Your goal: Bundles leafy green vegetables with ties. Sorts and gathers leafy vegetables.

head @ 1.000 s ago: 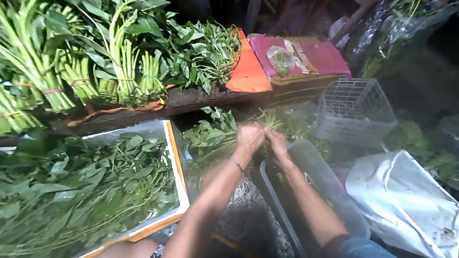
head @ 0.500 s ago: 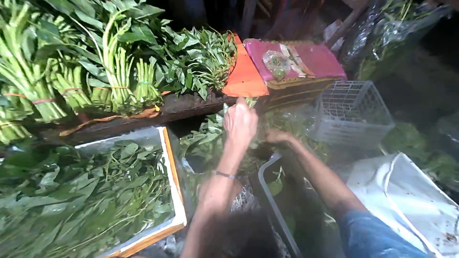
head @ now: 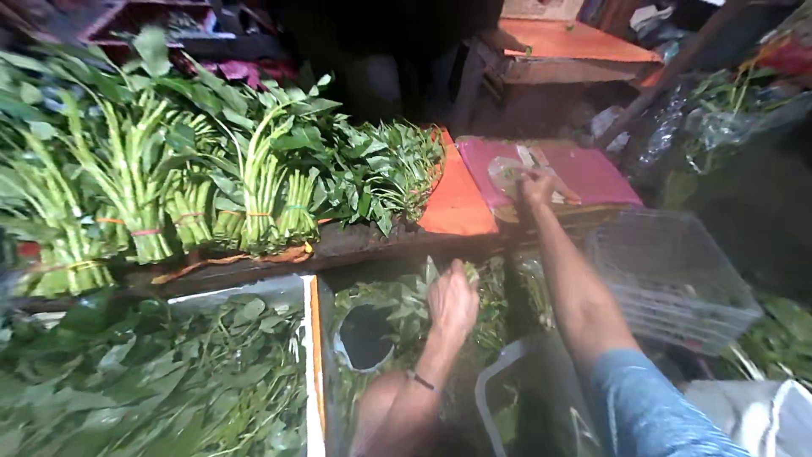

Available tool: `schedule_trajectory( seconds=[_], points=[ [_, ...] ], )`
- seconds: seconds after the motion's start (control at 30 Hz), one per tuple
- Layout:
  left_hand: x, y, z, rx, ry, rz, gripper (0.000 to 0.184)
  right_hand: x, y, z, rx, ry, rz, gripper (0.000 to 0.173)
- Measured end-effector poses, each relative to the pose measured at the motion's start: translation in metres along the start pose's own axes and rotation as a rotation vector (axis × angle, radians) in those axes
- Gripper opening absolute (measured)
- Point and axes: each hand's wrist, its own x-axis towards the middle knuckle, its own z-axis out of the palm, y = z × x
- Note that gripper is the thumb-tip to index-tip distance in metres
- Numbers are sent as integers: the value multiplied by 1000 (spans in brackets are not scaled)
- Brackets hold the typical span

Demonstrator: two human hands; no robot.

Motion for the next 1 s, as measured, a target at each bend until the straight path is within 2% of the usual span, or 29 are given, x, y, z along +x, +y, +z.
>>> schedule_trajectory(
  seconds=[0.17,0.27,0.37,0.57,0.7,0.8,0.93,1.0],
  points=[
    [6,-4,6,28,-36,11,41,16,-18,10,-189,9,71,33],
    [10,-5,6,-22,-45,-9,40,26,-42,-11,-116,44,-51,27],
    [15,-4,7,-86,-52,-34,42,39,-57,-36,68,47,-178,23],
    [20,-6,11,-234,-101,-46,47,34,-71,-56,167,-168,-3,23],
    [22,-13,16,-402,-87,-2,44,13,-71,-61,254,-290,-81,35],
    [20,-11,15,-502,-28,32,39,-16,-67,-58,438,-444,-102,23],
    [14,-7,10,-479,37,33,37,-76,-76,-58,658,-670,145,18],
    [11,-7,11,-462,74,49,35,-98,-81,-65,709,-797,239,31]
  ],
)
